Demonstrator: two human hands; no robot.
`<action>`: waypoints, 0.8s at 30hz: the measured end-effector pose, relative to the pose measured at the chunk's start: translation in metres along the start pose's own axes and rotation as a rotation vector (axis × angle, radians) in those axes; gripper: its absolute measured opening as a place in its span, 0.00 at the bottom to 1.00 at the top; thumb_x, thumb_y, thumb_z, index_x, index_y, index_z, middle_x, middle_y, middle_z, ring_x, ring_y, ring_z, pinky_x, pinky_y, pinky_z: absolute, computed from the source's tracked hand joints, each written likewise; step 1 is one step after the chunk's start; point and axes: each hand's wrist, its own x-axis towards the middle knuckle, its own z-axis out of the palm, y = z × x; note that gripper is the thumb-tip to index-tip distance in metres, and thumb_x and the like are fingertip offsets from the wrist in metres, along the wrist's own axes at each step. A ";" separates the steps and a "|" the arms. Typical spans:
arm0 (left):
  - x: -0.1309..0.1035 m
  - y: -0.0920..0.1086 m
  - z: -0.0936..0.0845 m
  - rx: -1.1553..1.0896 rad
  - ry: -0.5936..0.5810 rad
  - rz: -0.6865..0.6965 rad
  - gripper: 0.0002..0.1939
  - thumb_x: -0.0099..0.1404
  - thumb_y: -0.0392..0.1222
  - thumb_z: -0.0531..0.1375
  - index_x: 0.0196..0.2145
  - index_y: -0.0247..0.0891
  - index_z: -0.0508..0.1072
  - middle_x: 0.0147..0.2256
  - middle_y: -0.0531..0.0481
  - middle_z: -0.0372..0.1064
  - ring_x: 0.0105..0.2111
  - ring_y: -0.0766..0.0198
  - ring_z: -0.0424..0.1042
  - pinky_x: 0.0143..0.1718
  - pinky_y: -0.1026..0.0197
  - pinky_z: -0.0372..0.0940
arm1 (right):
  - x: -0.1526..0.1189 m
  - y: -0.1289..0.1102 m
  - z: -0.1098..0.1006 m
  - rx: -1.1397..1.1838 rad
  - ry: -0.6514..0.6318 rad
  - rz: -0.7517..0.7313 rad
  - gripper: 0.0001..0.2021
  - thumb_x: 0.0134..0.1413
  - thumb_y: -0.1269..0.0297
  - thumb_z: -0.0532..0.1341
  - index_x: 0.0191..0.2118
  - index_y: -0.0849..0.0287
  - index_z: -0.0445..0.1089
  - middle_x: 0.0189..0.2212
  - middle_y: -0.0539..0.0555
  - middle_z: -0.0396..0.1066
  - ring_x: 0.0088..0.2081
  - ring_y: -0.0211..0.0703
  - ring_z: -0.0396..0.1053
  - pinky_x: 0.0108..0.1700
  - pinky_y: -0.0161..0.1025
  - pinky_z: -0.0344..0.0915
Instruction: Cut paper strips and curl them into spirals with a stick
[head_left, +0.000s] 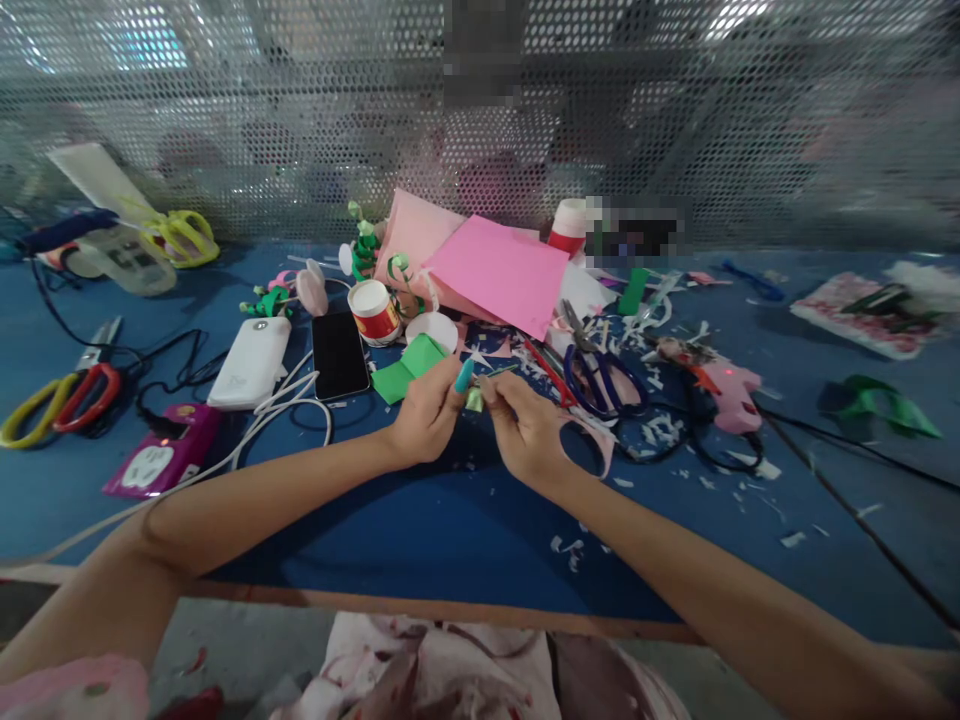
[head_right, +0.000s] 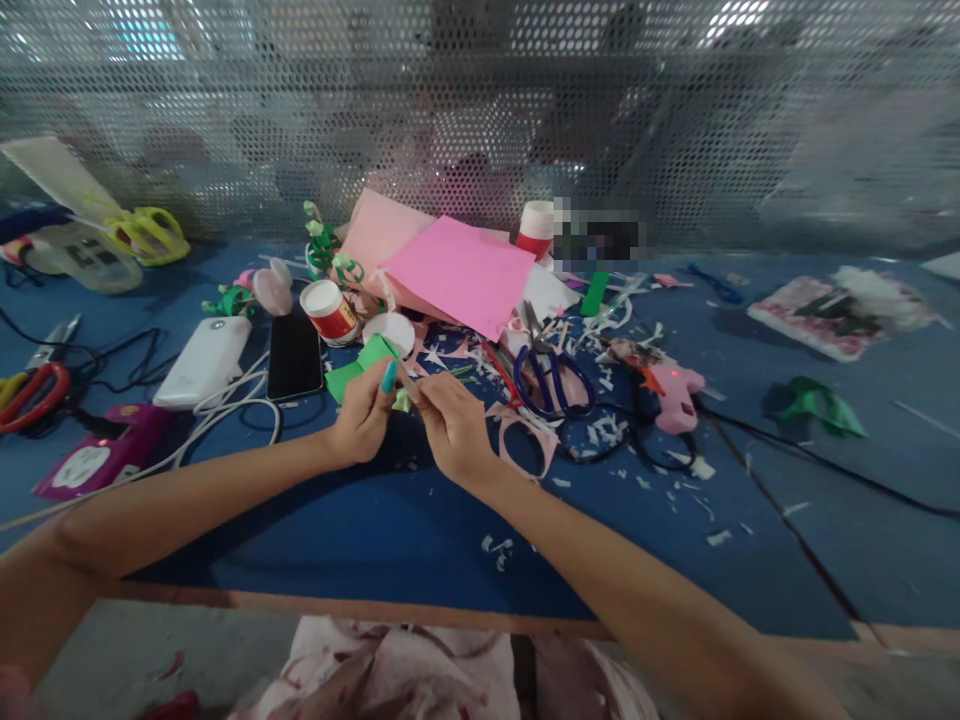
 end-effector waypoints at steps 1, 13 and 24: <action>0.001 0.001 0.000 -0.001 -0.017 0.023 0.14 0.67 0.43 0.42 0.29 0.36 0.61 0.23 0.54 0.55 0.24 0.71 0.57 0.26 0.67 0.56 | 0.000 -0.001 0.001 0.012 -0.015 0.009 0.09 0.56 0.74 0.50 0.26 0.57 0.56 0.21 0.47 0.56 0.23 0.33 0.56 0.26 0.32 0.56; -0.001 0.005 0.000 0.067 0.035 0.118 0.08 0.65 0.35 0.45 0.28 0.36 0.58 0.23 0.55 0.53 0.23 0.73 0.55 0.25 0.69 0.55 | -0.001 -0.008 0.001 0.066 -0.022 0.135 0.10 0.58 0.70 0.48 0.25 0.58 0.55 0.20 0.46 0.53 0.22 0.32 0.55 0.24 0.32 0.54; -0.004 0.012 0.005 0.112 0.074 0.058 0.07 0.65 0.35 0.46 0.29 0.37 0.57 0.22 0.55 0.54 0.21 0.72 0.54 0.23 0.68 0.54 | -0.008 -0.007 0.011 0.173 0.058 0.250 0.10 0.59 0.66 0.50 0.25 0.57 0.56 0.19 0.45 0.53 0.20 0.31 0.52 0.23 0.32 0.51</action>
